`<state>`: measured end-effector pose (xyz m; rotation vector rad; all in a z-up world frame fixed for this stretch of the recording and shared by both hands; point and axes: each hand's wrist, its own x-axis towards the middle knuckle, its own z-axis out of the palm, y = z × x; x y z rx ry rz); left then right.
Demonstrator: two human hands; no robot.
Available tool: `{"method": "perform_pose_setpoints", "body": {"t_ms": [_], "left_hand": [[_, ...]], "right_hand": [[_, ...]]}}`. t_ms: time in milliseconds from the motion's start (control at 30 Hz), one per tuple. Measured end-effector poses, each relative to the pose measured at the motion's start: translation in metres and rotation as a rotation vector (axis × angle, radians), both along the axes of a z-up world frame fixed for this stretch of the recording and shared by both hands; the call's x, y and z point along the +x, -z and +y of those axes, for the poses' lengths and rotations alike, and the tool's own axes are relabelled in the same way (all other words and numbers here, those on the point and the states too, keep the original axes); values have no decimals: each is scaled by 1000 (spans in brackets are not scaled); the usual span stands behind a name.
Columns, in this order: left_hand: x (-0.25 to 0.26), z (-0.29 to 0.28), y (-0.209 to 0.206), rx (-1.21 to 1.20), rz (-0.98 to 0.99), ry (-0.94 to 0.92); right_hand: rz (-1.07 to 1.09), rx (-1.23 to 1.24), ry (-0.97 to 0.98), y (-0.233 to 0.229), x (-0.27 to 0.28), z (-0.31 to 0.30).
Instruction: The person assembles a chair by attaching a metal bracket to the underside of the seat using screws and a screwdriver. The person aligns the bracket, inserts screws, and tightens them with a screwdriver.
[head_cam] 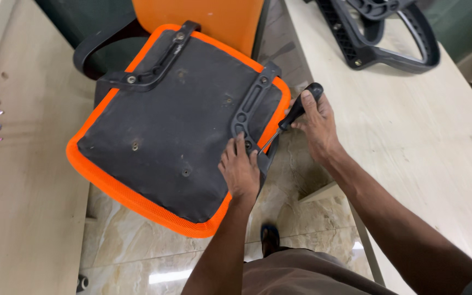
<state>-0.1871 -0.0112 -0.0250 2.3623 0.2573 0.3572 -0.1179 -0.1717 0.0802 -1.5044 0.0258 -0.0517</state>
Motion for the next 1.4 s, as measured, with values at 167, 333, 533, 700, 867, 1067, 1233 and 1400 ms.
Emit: {"method": "perform_pose_setpoints", "body": {"t_ms": [167, 333, 533, 700, 867, 1067, 1233, 1400], "left_hand": [[12, 27, 0, 156, 272, 180], [17, 31, -9, 260, 413, 220], [18, 30, -9, 242, 443, 197], [17, 45, -7, 221, 413, 281], [18, 59, -11, 226, 479, 406], [24, 75, -10, 206, 482, 494], [16, 87, -4, 207, 450, 453], [5, 88, -7, 194, 450, 375]], "right_hand": [[-48, 10, -105, -1, 21, 11], [-53, -40, -156, -5, 42, 13], [-77, -21, -243, -9, 50, 20], [-38, -54, -123, -16, 41, 33], [-121, 19, 57, -12, 34, 41], [270, -408, 169, 34, 41, 19], [721, -280, -8, 100, 17, 10], [956, 24, -81, 133, 8, 10]]}}
